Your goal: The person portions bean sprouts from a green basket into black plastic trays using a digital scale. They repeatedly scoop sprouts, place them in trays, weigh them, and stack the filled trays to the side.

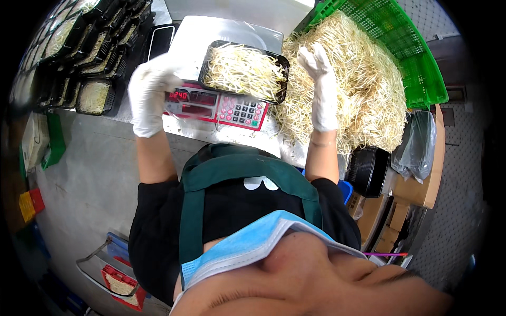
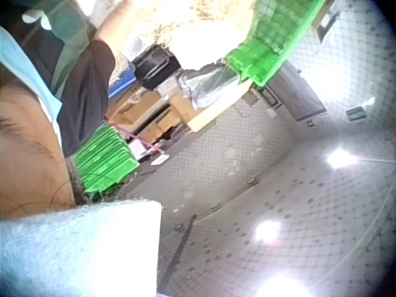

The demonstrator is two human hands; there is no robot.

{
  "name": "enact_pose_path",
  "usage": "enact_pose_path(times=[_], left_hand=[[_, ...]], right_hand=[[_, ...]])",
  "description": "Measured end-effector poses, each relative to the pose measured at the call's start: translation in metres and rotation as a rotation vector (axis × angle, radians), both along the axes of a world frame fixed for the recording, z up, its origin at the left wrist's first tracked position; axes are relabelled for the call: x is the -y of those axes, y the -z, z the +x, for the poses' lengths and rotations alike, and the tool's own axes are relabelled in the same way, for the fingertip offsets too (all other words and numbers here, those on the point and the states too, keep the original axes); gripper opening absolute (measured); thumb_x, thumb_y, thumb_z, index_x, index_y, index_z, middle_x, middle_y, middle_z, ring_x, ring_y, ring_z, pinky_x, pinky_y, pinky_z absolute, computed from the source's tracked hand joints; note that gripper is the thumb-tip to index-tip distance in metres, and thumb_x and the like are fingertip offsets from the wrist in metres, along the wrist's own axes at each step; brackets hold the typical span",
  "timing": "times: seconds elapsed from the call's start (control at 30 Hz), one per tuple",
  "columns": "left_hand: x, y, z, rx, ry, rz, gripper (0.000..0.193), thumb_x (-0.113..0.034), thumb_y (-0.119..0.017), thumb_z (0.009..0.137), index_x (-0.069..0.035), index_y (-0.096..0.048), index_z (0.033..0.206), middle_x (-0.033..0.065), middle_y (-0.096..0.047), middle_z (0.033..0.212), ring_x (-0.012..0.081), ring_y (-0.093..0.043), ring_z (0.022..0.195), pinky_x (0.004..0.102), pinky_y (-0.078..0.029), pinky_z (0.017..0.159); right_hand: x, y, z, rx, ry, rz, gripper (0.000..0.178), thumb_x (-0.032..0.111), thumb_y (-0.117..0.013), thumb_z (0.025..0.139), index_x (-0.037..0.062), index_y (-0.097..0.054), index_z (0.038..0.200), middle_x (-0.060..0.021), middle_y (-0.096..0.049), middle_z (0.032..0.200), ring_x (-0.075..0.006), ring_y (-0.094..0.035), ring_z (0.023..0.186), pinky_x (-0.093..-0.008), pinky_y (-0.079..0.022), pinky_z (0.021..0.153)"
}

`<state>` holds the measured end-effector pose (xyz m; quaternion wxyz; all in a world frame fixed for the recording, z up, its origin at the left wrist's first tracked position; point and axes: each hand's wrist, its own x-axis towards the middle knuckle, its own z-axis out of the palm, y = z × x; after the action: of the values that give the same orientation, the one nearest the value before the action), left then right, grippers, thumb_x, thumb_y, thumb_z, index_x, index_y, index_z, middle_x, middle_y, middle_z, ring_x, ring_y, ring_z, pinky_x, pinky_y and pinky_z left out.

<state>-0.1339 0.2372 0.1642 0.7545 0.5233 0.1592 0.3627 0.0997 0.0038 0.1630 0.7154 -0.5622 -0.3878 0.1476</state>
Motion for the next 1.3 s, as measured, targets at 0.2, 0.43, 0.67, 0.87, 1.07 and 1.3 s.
enact_pose_path(times=[0.2,0.43,0.67,0.87,1.07,1.3], left_hand=[[0.034,-0.019,0.036,-0.233,0.447,0.272,0.023,-0.014,-0.058,0.092,0.003,-0.062,0.106,0.0084,-0.069,0.089,0.0116,-0.065,0.075,0.0209,-0.051,0.063],[0.018,-0.015,0.108,-0.380,-0.117,0.779,0.023,-0.019,-0.058,0.088,-0.007,-0.067,0.106,0.0107,-0.068,0.092,0.0187,-0.064,0.081,0.0276,-0.048,0.077],[-0.035,0.072,0.123,-0.294,0.132,0.084,0.020,-0.014,-0.060,0.088,0.002,-0.066,0.098,0.0052,-0.067,0.092,0.0102,-0.060,0.087,0.0242,-0.048,0.078],[-0.004,0.057,0.105,-0.154,0.194,-0.262,0.014,-0.011,-0.057,0.089,-0.001,-0.062,0.097,0.0055,-0.063,0.093,0.0120,-0.062,0.080,0.0250,-0.051,0.073],[-0.038,0.035,0.138,-0.348,0.200,0.002,0.033,-0.014,-0.063,0.084,0.000,-0.059,0.113,0.0101,-0.064,0.101,0.0166,-0.063,0.086,0.0282,-0.051,0.077],[-0.019,0.001,0.112,-0.379,-0.035,1.556,0.068,-0.035,-0.070,0.079,-0.003,-0.047,0.134,0.0188,-0.055,0.125,0.0318,-0.050,0.116,0.0430,-0.035,0.102]], right_hand=[[0.022,0.009,-0.054,-0.037,0.016,-0.163,0.043,0.006,-0.061,0.087,-0.0025,-0.049,0.128,-0.0084,-0.065,0.093,-0.0093,-0.059,0.075,-0.0232,-0.048,0.071],[-0.027,0.007,0.021,0.019,0.341,-0.231,0.018,0.015,-0.059,0.089,0.0007,-0.070,0.088,-0.0028,-0.064,0.079,-0.0077,-0.053,0.068,-0.0239,-0.043,0.062],[-0.047,0.086,0.032,-0.366,0.165,-0.324,0.021,0.018,-0.060,0.090,-0.0007,-0.066,0.096,-0.0006,-0.065,0.083,-0.0088,-0.056,0.073,-0.0250,-0.047,0.068],[-0.043,0.087,0.034,-0.450,0.087,-0.306,0.019,0.015,-0.059,0.088,-0.0009,-0.066,0.095,-0.0034,-0.066,0.086,-0.0108,-0.059,0.074,-0.0252,-0.048,0.070],[-0.084,0.067,0.071,0.428,0.409,-0.866,0.034,0.028,-0.055,0.087,-0.0004,-0.061,0.103,-0.0179,-0.063,0.090,-0.0315,-0.061,0.083,-0.0387,-0.049,0.076],[-0.105,0.045,0.054,1.193,0.163,-0.680,0.054,0.040,-0.040,0.095,-0.0016,-0.047,0.129,-0.0212,-0.060,0.107,-0.0341,-0.059,0.097,-0.0412,-0.046,0.086]])
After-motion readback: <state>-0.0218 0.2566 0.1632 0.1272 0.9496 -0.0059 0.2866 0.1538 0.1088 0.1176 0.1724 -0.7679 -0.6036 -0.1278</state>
